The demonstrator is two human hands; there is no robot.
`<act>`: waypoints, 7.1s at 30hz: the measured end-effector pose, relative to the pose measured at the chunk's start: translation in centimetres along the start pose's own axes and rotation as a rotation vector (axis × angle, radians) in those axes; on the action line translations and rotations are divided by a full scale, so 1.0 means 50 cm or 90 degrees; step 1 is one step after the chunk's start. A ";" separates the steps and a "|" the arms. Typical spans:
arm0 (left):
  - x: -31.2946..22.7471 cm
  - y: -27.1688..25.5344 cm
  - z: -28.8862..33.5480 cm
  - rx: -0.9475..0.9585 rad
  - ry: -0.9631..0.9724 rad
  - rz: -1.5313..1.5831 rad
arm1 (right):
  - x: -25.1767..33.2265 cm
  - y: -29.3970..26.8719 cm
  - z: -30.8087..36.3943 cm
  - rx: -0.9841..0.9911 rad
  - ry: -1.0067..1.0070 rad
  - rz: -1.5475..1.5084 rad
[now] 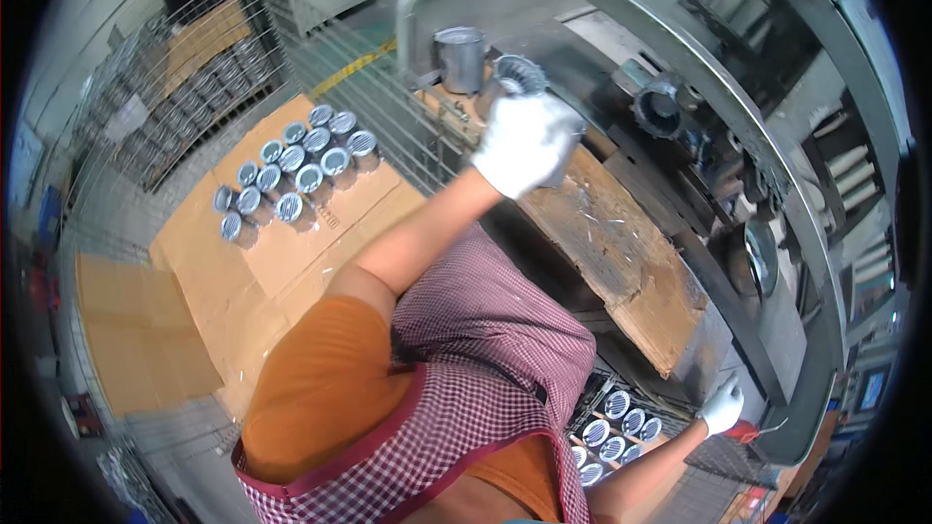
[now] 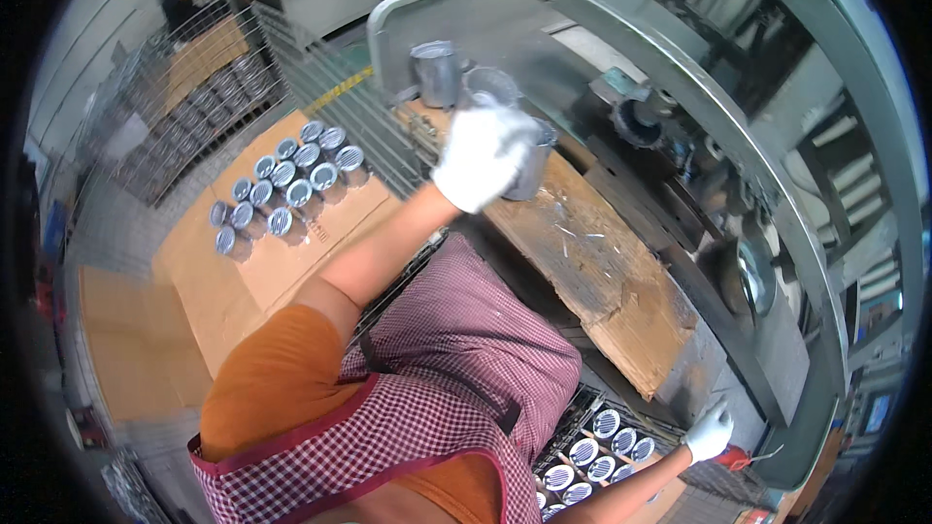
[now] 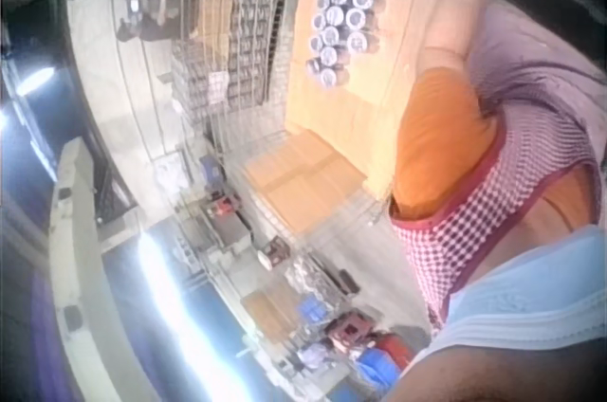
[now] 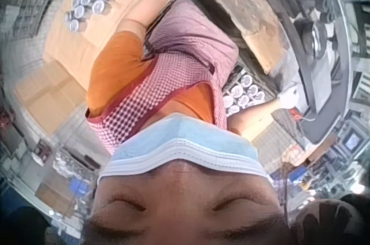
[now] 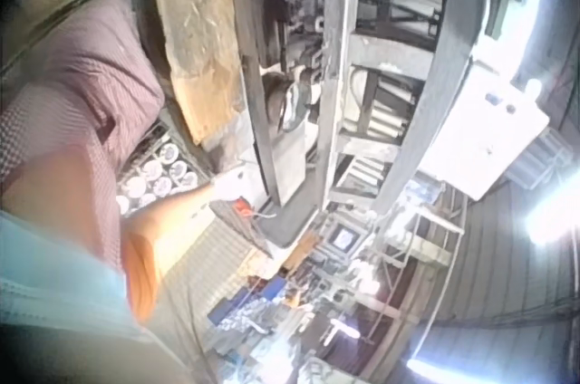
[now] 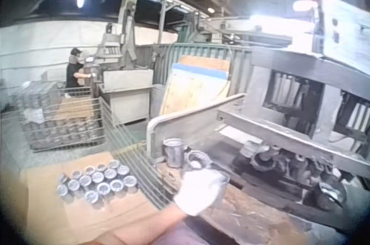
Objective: Deburring and inspecting circular metal casting parts at a workshop station.
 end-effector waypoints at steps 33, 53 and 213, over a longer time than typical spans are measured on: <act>-0.081 0.279 0.112 0.342 0.071 -0.083 | 0.041 -0.028 0.024 -0.022 -0.006 0.060; -0.057 0.298 0.146 0.324 0.083 -0.096 | 0.060 -0.057 0.037 -0.106 -0.024 0.024; 0.121 0.393 -0.235 0.252 -0.171 0.049 | -0.066 0.002 -0.019 0.027 0.107 -0.378</act>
Point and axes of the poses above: each hand's wrist, its own z-axis away from the middle knuckle, its own y-axis out of the palm, x = y × z, the point moved 3 cm from there along -z, towards the middle knuckle, and after that the axes turned 2 degrees about z, right-handed, at the moved point
